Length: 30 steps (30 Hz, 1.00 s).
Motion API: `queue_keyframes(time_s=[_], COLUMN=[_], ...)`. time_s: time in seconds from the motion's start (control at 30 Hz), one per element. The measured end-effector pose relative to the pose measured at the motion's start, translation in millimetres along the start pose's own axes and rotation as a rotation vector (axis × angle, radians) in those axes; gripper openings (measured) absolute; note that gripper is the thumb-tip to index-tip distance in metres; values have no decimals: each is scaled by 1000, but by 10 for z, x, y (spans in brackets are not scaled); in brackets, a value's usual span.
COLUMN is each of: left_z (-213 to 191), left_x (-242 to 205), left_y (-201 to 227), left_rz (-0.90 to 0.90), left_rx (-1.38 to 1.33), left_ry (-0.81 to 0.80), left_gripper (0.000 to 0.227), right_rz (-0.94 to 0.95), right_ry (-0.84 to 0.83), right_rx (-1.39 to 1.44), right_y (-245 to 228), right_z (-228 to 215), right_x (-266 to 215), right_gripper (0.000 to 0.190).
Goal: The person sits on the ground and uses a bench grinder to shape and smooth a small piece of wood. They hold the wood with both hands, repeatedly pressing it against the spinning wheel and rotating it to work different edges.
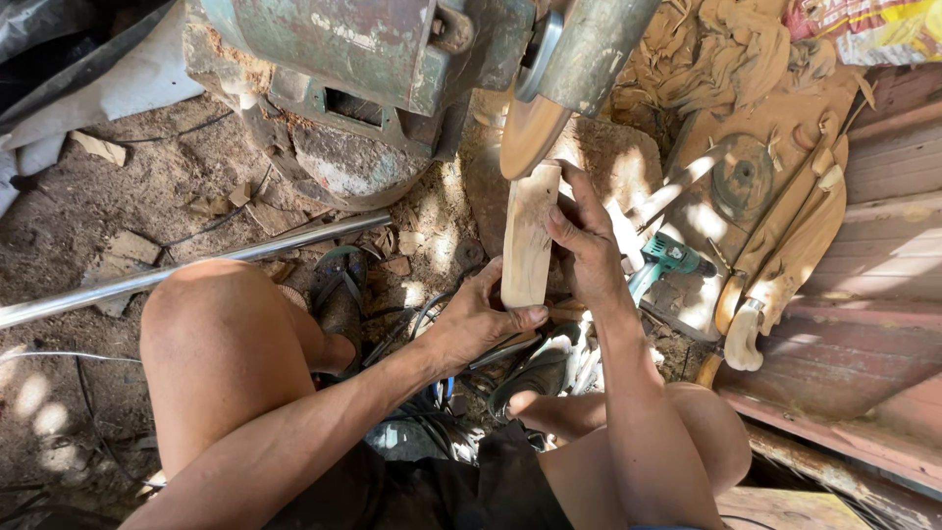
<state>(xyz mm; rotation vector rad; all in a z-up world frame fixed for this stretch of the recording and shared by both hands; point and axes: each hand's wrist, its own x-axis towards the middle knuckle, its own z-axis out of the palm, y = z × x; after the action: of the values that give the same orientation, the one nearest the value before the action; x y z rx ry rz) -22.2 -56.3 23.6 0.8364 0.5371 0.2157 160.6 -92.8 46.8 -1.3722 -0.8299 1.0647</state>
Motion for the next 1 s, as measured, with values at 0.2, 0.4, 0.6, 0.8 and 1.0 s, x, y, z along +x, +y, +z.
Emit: queue_keyframes(time_s=[0.2,0.4,0.6,0.8,1.0], left_z=[-21,-52,-80,-169,-181], left_x=[34,75,152,298,254], left_y=[57,135,197,244,184], left_rz=[-23,-9,21,-20,-6], left_rx=[-41,-20,-57,-23,-24], left_ry=[13,18,11,17,1], left_gripper=[82,71,71,81,80], right_rz=[5,-33,-86,-133,-82], right_ry=[7,6,-6,-27,-6], right_rx=[72,111,46,58,21], right_y=[50,61,59,69,22], right_z=[-14,-8,-25,-43,-26], right_x=[79,171,284,455,342], right_gripper=[70,66,62,60,63])
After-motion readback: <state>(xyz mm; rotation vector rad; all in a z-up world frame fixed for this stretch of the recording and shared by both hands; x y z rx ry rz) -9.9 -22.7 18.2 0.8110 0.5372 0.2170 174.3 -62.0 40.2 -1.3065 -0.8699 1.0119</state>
